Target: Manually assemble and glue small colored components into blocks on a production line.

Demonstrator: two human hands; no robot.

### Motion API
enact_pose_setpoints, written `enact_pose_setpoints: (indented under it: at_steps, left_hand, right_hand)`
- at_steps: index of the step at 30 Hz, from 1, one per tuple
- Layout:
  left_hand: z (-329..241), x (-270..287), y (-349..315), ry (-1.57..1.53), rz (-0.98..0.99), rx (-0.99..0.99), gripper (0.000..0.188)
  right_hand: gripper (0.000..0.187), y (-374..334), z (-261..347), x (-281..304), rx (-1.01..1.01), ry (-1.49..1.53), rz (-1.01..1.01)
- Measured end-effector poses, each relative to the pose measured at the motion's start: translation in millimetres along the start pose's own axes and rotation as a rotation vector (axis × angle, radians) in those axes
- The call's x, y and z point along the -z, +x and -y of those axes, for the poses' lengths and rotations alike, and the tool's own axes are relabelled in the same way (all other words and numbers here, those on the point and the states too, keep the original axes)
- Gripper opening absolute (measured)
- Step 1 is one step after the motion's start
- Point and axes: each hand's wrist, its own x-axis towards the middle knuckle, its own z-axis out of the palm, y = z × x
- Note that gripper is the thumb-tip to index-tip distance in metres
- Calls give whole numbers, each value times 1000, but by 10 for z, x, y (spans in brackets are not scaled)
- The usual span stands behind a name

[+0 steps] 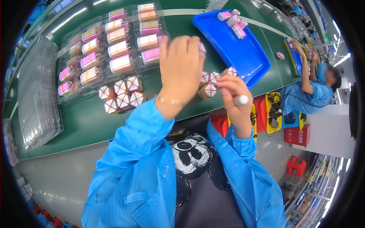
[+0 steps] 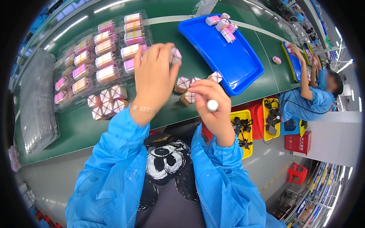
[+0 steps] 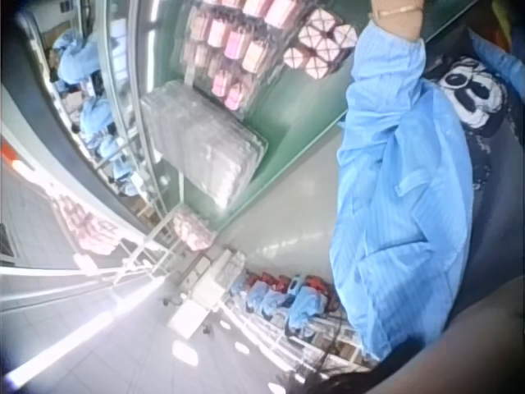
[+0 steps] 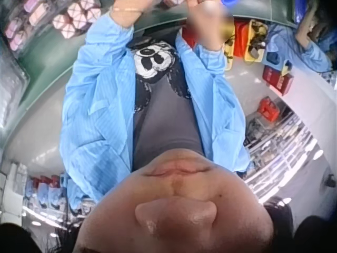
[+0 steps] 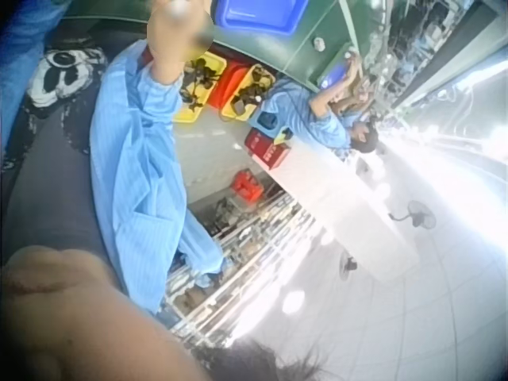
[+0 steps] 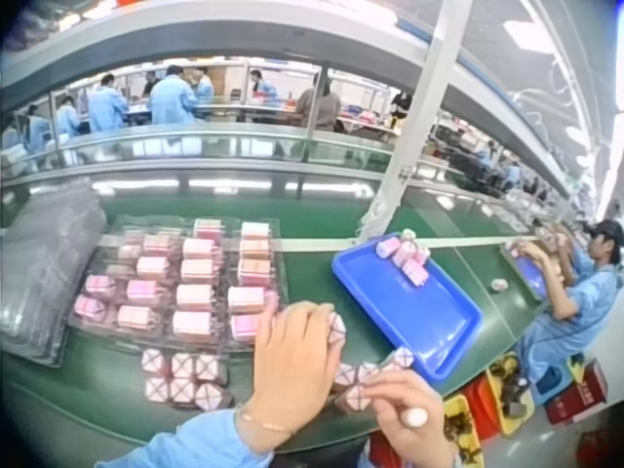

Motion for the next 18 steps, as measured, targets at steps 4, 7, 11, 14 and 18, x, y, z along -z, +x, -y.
enact_pose_setpoints:
  at_steps: [4,7,11,14,18]
  left_hand:
    - [-110,586,-437,-314,278,53,37]
    - [-12,722,-767,-358,481,146,40]
    - [191,553,-1027,-487,401,272,41]
    - [323,419,-1159,-679,361,309,45]
    - [378,388,-1207,-704,375,284,48]
  right_hand:
    - [19,36,68,-93,57,449,-151]
    - [24,135,60,-185,114,794,-134]
    - [26,256,170,-494,107,945,-15]
    - [26,274,173,-658,51,909,125]
    - [25,257,172,-776,-15,879,268]
